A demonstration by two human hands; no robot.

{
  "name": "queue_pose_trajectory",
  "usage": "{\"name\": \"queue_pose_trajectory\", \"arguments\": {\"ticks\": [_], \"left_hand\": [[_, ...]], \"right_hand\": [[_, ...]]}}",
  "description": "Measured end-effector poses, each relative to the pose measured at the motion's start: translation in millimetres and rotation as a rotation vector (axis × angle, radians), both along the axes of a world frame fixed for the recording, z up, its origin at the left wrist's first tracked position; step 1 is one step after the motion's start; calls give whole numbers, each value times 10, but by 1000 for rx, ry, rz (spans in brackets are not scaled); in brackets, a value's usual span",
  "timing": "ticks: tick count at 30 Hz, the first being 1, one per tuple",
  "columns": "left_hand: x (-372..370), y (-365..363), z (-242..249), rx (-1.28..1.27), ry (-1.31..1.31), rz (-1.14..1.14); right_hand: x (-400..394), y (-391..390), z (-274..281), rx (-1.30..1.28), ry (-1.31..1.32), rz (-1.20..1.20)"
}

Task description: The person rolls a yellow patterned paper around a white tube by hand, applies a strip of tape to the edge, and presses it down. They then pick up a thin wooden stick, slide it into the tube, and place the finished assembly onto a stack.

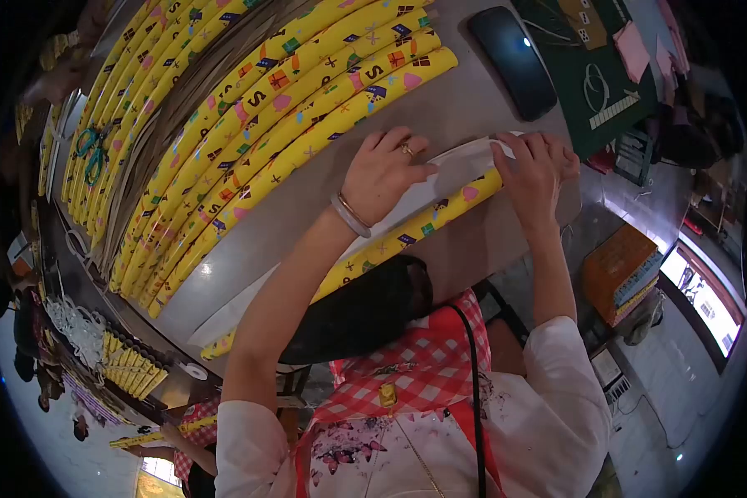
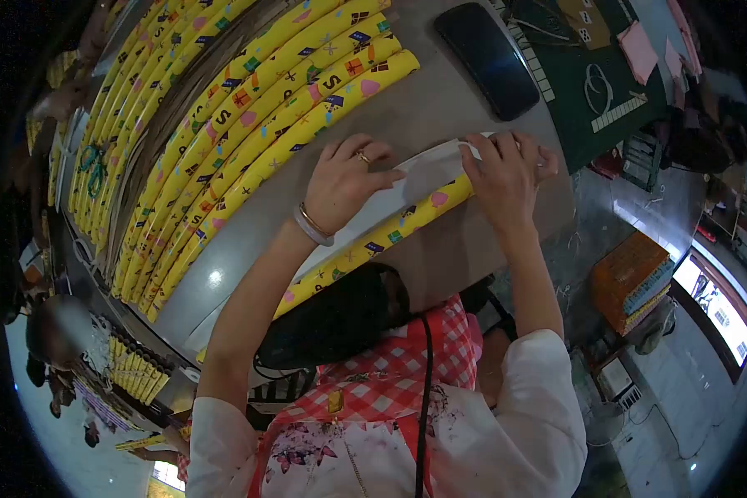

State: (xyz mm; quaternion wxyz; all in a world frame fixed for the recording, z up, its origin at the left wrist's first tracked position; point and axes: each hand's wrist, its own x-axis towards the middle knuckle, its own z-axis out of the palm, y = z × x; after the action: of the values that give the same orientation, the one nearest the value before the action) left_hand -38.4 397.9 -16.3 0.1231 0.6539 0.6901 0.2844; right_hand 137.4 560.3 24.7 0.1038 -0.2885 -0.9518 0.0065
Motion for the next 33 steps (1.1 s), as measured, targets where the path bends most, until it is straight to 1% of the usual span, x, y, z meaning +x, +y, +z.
{"name": "queue_pose_trajectory", "arguments": {"ticks": [7,10,16,18,23,25,26,28,29,31,33], "left_hand": [[-84,40,-4,3,-25,-114],[-97,48,3,-8,1,-109],[-113,55,-11,4,45,-145],[-112,47,-23,4,57,-147],[-126,43,-30,-4,112,-183],[-115,37,-36,-5,218,-235],[-113,34,-16,-3,218,-235],[-107,25,19,5,518,-289],[-100,25,8,6,518,-289],[-85,25,-13,-23,667,-338],[-101,21,0,-35,710,-371]], "right_hand": [[-59,-15,29,26,-14,-4],[-70,-15,28,47,-33,-7],[-20,3,-24,13,14,10],[-44,-17,33,41,-24,1],[-58,-10,-10,36,-20,-15],[-69,-4,-33,40,-25,-21],[-63,10,-74,40,-15,-15],[-54,16,-96,41,-6,-9],[-66,9,-83,46,-21,-9],[-78,7,-86,50,-36,-8],[-89,20,-107,45,-22,6]]}}
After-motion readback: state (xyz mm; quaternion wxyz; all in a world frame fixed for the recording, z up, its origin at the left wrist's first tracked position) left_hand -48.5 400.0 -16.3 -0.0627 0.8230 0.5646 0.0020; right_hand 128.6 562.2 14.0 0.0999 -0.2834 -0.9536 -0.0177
